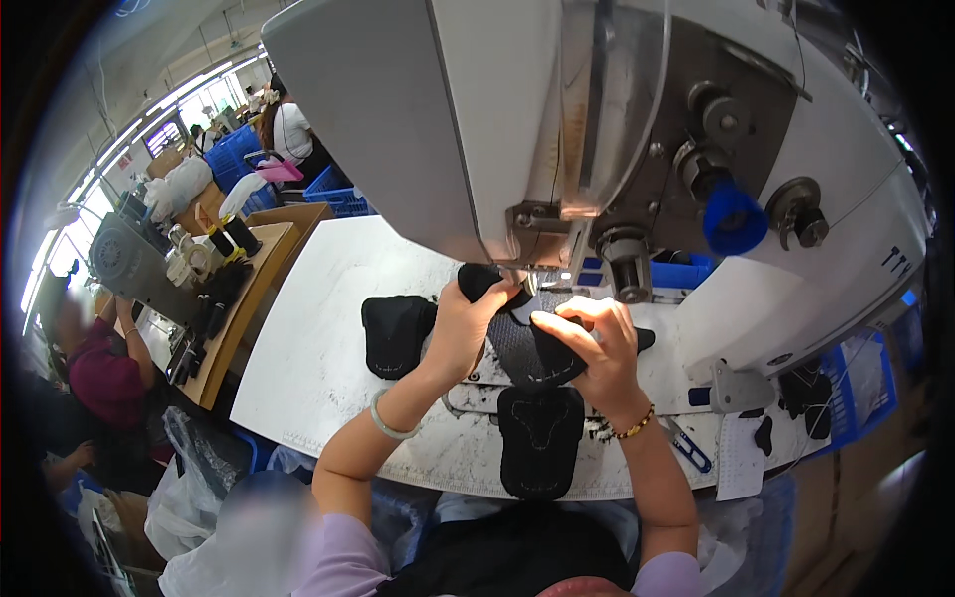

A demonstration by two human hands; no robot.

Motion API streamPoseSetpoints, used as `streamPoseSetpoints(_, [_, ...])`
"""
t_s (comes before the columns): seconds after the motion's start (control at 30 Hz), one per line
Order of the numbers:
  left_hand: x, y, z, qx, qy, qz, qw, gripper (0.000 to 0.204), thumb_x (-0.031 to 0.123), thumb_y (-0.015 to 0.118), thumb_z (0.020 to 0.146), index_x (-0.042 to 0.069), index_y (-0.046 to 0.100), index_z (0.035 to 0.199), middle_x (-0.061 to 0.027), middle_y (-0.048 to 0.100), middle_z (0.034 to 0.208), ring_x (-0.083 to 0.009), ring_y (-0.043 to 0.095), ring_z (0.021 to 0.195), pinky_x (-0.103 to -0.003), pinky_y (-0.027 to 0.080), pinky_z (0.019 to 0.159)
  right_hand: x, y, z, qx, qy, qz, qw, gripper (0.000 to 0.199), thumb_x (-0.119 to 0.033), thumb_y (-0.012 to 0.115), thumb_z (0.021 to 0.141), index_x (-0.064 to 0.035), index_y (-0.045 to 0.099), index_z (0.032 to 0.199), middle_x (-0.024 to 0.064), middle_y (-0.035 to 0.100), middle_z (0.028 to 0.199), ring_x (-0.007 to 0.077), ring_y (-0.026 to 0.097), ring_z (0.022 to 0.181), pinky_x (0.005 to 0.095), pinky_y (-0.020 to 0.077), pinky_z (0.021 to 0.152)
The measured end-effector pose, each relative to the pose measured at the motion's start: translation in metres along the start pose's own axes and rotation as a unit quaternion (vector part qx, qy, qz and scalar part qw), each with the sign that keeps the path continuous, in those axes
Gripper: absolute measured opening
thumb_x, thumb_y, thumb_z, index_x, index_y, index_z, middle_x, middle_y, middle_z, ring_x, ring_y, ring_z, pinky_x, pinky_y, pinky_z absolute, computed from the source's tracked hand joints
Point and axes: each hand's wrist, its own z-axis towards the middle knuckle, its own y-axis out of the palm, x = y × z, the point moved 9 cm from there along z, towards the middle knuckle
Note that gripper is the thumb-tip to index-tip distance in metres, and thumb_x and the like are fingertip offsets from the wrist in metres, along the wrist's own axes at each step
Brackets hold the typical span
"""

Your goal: The person sews a black shoe insole using a sewing machine. They guide the insole under the needle to stitch along the edges and trim excess thread with scissors. The person handles the insole one at a time, rotating it to complete different sections of the seam.

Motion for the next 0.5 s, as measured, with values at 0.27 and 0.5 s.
streamPoseSetpoints(0.27, [-0.004,-0.002,0.004,-0.024,0.012,-0.002,1.0,0.013,-0.004,0.053,0.088,-0.003,0.058,0.1,-0.0083,0.064,0.097,-0.0136,0.062,0.087,-0.027,0.052,0.079,0.002,0.004,-0.004,0.005,0.036,-0.004,0.999,0.049,-0.017,0.074,0.06,-0.0208,0.068,0.108,-0.0003,0.049,0.095,0.0198,0.047,0.08,0.0362,0.0395,0.071])
streamPoseSetpoints(0.5, [0.01,0.002,0.001,-0.03,0.038,0.108,0.993,0.014,0.007,0.057,0.089,-0.002,0.062,0.098,-0.0028,0.063,0.091,-0.008,0.056,0.082,-0.024,0.045,0.077,0.009,0.003,-0.003,-0.004,0.075,0.038,0.996,0.041,-0.021,0.076,0.063,-0.0169,0.07,0.104,0.0006,0.053,0.092,0.0183,0.051,0.079,0.0338,0.0419,0.071])
